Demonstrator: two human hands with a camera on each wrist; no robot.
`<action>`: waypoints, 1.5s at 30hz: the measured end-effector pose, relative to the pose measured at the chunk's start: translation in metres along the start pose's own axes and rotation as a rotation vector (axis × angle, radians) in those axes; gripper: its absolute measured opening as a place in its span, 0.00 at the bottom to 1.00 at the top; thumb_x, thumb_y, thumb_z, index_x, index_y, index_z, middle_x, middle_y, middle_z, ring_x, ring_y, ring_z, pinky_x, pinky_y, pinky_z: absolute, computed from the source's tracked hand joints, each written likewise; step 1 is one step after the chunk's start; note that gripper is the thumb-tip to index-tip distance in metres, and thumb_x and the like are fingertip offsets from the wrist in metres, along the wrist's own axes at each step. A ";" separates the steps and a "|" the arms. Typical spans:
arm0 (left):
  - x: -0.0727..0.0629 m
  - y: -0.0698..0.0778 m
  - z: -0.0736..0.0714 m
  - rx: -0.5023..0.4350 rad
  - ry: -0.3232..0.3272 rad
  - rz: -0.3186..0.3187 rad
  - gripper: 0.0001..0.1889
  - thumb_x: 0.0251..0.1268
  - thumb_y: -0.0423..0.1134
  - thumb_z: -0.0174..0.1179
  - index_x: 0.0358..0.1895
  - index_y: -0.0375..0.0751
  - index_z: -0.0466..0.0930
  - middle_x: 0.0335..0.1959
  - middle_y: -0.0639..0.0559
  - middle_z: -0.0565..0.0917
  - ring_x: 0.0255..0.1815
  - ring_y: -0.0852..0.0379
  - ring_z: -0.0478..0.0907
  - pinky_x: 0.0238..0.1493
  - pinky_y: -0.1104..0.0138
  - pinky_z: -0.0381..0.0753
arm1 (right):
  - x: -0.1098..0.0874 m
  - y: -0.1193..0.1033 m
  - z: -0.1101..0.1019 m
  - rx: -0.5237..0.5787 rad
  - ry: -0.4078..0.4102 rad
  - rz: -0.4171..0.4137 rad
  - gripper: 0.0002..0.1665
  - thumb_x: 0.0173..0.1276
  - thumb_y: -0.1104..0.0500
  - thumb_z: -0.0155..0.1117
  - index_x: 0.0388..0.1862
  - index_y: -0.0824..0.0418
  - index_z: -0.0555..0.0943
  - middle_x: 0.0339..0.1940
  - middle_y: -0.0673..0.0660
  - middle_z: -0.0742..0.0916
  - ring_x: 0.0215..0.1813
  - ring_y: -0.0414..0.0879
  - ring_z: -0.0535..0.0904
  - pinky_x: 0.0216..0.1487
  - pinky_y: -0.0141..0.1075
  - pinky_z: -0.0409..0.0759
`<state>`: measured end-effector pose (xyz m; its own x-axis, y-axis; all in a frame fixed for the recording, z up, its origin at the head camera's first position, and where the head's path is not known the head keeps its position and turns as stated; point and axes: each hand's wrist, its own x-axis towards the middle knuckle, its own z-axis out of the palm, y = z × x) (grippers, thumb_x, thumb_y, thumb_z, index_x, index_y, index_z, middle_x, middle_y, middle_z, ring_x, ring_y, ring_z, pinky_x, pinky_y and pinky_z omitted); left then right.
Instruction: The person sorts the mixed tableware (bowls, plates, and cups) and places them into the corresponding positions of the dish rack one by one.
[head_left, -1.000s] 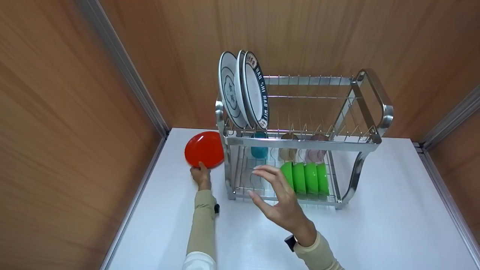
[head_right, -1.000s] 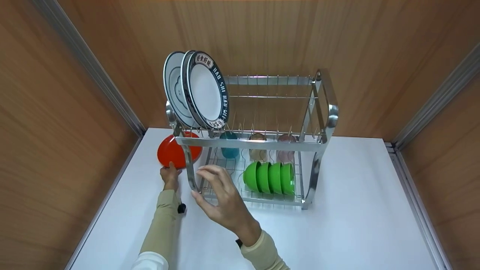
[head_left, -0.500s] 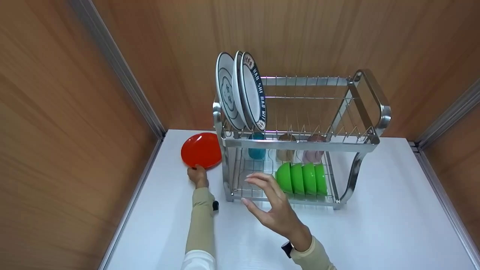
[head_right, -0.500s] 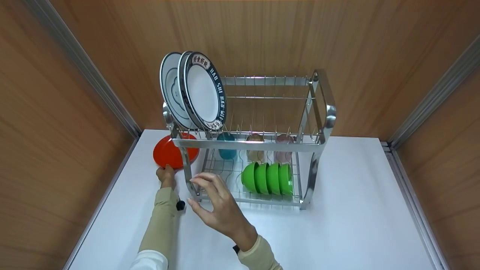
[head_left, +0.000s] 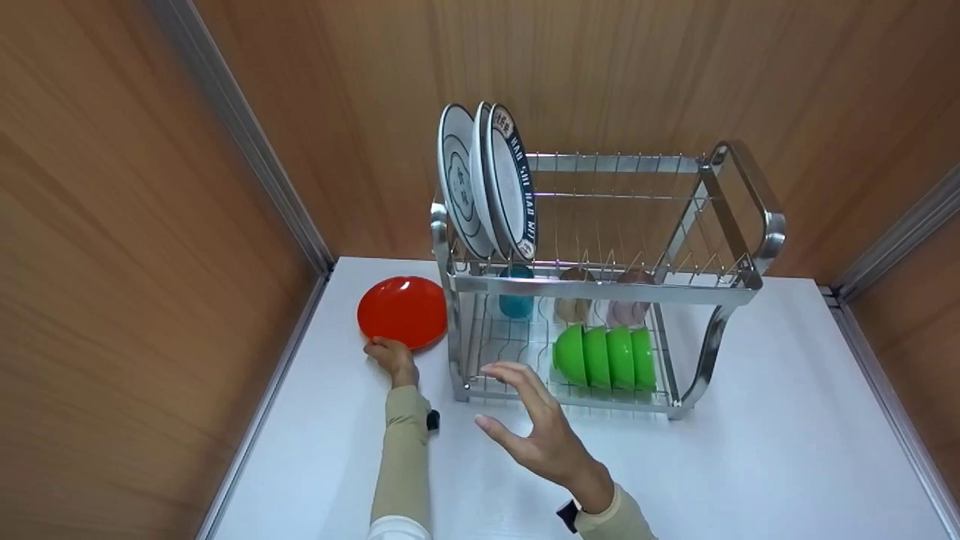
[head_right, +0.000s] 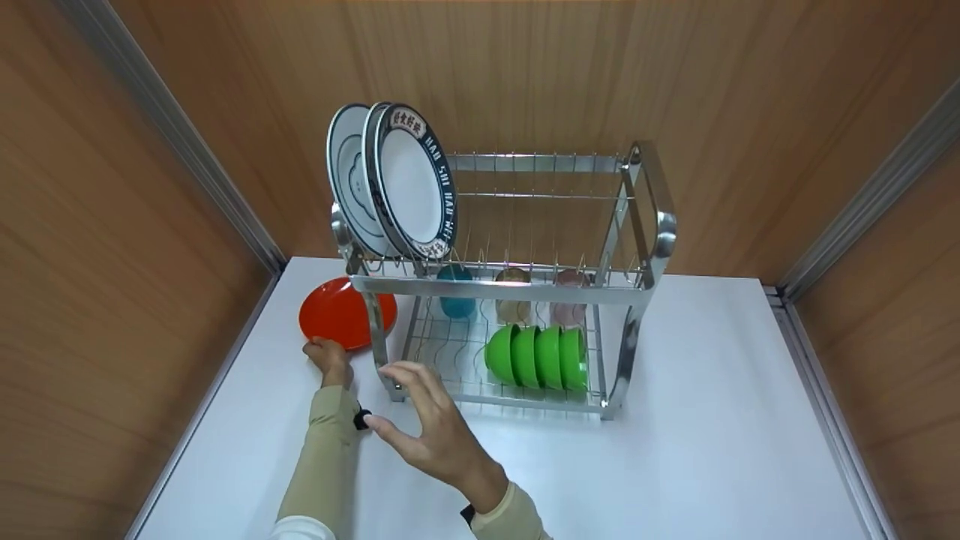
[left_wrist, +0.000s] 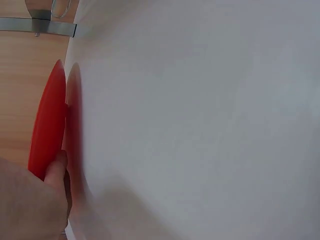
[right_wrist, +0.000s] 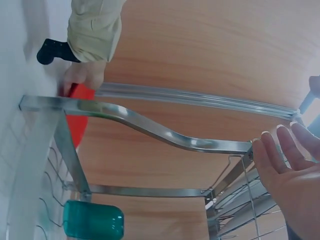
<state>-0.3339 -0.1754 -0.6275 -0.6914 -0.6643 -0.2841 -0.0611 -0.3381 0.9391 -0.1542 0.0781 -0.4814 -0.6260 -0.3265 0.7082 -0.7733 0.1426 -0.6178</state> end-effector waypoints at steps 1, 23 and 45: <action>-0.001 0.000 -0.002 -0.006 0.003 0.003 0.26 0.88 0.48 0.29 0.78 0.39 0.43 0.76 0.37 0.58 0.75 0.42 0.59 0.79 0.57 0.58 | -0.002 0.000 0.002 0.015 -0.004 0.013 0.35 0.69 0.63 0.72 0.72 0.61 0.71 0.67 0.57 0.78 0.66 0.52 0.76 0.68 0.41 0.75; -0.036 0.009 -0.039 -0.137 0.049 0.066 0.29 0.87 0.50 0.30 0.83 0.47 0.43 0.78 0.45 0.59 0.75 0.47 0.61 0.75 0.61 0.65 | -0.021 0.015 0.030 0.253 -0.044 0.331 0.31 0.76 0.57 0.66 0.72 0.63 0.69 0.67 0.60 0.77 0.68 0.58 0.75 0.68 0.46 0.75; -0.071 0.005 -0.068 -0.184 0.051 0.093 0.30 0.85 0.55 0.34 0.82 0.49 0.47 0.76 0.46 0.64 0.72 0.47 0.63 0.75 0.57 0.67 | -0.022 0.023 0.039 0.237 -0.075 0.394 0.34 0.76 0.53 0.66 0.75 0.59 0.65 0.69 0.61 0.75 0.70 0.53 0.74 0.70 0.44 0.74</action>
<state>-0.2359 -0.1753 -0.6161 -0.6503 -0.7297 -0.2114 0.1369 -0.3863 0.9121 -0.1549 0.0517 -0.5246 -0.8516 -0.3579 0.3831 -0.4287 0.0545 -0.9018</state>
